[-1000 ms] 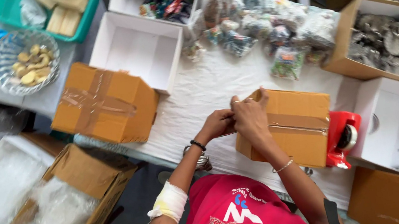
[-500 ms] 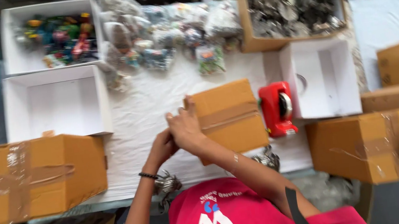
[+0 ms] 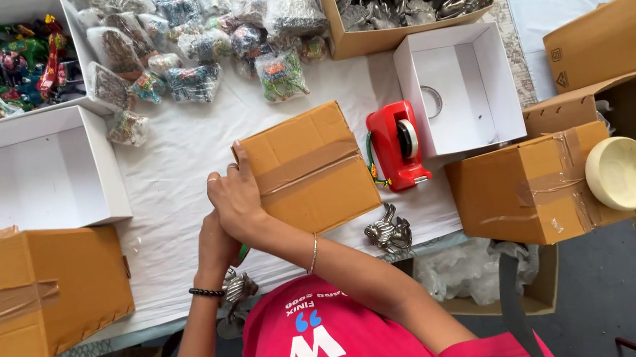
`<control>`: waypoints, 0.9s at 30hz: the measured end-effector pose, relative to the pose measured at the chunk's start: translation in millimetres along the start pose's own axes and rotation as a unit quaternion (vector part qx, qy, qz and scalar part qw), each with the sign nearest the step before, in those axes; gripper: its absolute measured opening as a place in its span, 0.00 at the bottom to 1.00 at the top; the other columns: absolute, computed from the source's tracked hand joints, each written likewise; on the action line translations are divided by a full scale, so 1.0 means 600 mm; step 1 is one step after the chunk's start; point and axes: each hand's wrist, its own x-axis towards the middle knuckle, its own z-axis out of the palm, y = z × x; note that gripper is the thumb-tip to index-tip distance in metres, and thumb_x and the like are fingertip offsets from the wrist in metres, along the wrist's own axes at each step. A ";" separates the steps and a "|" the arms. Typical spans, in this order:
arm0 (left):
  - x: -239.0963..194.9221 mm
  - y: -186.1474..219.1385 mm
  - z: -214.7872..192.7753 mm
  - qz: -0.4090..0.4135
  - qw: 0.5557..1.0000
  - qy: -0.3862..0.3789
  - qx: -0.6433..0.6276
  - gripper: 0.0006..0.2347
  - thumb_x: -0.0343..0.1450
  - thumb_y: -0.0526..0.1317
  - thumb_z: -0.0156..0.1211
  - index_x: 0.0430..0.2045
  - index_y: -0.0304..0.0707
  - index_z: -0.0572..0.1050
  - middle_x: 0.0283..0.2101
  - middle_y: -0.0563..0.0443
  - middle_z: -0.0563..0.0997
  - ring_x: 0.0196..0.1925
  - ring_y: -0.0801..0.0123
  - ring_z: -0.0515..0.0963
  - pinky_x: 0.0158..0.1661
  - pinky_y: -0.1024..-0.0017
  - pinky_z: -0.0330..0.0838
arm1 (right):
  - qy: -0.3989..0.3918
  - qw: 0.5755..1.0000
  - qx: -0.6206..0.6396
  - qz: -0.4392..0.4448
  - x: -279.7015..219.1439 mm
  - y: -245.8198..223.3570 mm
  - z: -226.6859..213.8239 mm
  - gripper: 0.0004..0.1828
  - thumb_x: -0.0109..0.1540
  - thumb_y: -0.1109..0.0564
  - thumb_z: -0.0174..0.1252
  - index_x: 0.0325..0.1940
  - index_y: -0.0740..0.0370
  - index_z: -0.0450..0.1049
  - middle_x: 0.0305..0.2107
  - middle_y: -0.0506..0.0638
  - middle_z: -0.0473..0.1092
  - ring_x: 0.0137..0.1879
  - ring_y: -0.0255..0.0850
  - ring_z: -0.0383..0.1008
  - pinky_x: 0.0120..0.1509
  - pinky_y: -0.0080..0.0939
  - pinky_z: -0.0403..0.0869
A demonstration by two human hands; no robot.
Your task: Packing small items into cardboard boxes and sealing them with packing tape.
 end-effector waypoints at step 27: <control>-0.016 0.012 0.015 0.014 0.965 0.057 -0.257 0.12 0.67 0.37 0.59 0.41 0.29 0.74 0.39 0.35 0.84 0.41 0.46 0.85 0.41 0.59 0.78 | 0.043 0.997 0.024 -0.062 0.003 0.032 -0.005 0.06 0.61 0.62 0.55 0.33 0.56 0.77 0.24 0.53 0.78 0.37 0.45 0.81 0.82 0.63 0.34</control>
